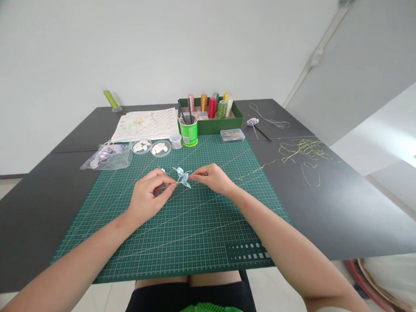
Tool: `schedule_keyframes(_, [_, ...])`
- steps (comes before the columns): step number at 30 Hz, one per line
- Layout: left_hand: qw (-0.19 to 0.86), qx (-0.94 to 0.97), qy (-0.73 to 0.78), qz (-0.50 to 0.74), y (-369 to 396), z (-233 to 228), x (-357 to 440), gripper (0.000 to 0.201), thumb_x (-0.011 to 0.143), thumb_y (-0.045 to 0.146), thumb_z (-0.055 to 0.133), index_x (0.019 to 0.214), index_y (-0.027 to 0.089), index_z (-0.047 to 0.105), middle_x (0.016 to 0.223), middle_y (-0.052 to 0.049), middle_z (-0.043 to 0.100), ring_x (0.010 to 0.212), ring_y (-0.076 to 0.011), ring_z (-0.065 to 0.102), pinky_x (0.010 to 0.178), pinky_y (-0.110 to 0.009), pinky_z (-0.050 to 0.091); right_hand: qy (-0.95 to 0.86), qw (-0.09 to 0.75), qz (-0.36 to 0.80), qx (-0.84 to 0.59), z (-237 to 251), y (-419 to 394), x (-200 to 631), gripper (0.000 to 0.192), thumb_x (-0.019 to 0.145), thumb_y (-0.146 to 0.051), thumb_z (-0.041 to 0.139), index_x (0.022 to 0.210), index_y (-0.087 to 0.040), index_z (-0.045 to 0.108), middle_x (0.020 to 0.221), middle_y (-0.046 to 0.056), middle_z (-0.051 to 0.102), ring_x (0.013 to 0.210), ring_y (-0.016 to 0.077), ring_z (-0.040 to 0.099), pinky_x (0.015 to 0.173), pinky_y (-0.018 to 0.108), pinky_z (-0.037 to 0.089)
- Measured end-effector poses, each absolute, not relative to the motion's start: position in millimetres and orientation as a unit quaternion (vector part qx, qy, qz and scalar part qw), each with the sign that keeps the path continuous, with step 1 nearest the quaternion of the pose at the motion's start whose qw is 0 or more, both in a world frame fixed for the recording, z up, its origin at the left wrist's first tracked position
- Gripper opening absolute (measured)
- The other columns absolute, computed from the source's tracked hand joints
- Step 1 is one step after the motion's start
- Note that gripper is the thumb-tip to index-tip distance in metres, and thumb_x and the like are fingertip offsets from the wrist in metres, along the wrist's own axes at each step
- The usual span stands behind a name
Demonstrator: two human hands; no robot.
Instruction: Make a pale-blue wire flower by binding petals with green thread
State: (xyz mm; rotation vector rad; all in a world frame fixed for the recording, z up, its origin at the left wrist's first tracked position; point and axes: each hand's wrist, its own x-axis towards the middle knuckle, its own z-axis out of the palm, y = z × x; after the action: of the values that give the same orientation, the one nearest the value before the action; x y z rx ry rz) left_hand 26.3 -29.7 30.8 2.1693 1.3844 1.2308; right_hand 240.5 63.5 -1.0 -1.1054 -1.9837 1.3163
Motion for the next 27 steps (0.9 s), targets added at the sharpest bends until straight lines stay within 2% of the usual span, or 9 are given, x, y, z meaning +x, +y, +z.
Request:
schedule_keyframes(5, [0.128,0.743,0.501,0.425,-28,29,25,0.013,0.091,0.019,0.061,0.082,0.019,0.071,0.078,0.0,0.063,0.055,-0.0086,0.046,0.052,-0.022,0.038,-0.742,0.238,0.466,-0.419,-1,64,240,0.036,0.08,-0.049,0.071,0.085,-0.015,0.083,0.069,0.003,0.07,0.061,0.0131,0.054,0.06,0.027,0.038])
schedule_keyframes(11, [0.094,0.714,0.533,0.444,-23,28,19,0.014,0.091,0.021,0.062,0.08,0.019,0.07,0.079,0.0,0.063,0.056,-0.0092,0.046,0.052,-0.024,0.039,-0.759,0.194,0.45,-0.429,-1,66,243,0.027,0.081,-0.04,0.071,0.086,-0.017,0.083,0.08,0.005,0.078,0.071,0.0173,0.064,0.067,0.029,0.045])
schedule_keyframes(14, [0.079,0.704,0.551,0.441,-19,27,15,0.013,0.091,0.022,0.063,0.081,0.02,0.071,0.079,0.0,0.064,0.058,-0.0103,0.048,0.055,-0.024,0.041,-0.765,0.178,0.45,-0.425,1,66,246,0.026,0.082,-0.039,0.071,0.087,-0.017,0.084,0.08,0.005,0.078,0.071,0.0173,0.064,0.066,0.029,0.046])
schedule_keyframes(22, [0.064,0.685,0.581,0.435,-11,24,9,0.012,0.091,0.023,0.063,0.084,0.021,0.073,0.08,0.001,0.066,0.059,-0.0112,0.052,0.057,-0.025,0.043,-0.776,0.131,0.479,-0.389,16,60,250,0.031,0.082,-0.044,0.072,0.088,-0.016,0.083,0.072,0.004,0.073,0.058,0.0117,0.053,0.055,0.025,0.037])
schedule_keyframes(27, [0.066,0.681,0.594,0.424,-10,25,10,0.012,0.09,0.022,0.063,0.083,0.021,0.073,0.08,0.0,0.067,0.061,-0.0119,0.054,0.058,-0.026,0.044,-0.792,0.111,0.494,-0.342,25,54,250,0.034,0.082,-0.047,0.073,0.088,-0.015,0.083,0.056,-0.002,0.059,0.05,0.0075,0.037,0.05,0.024,0.028])
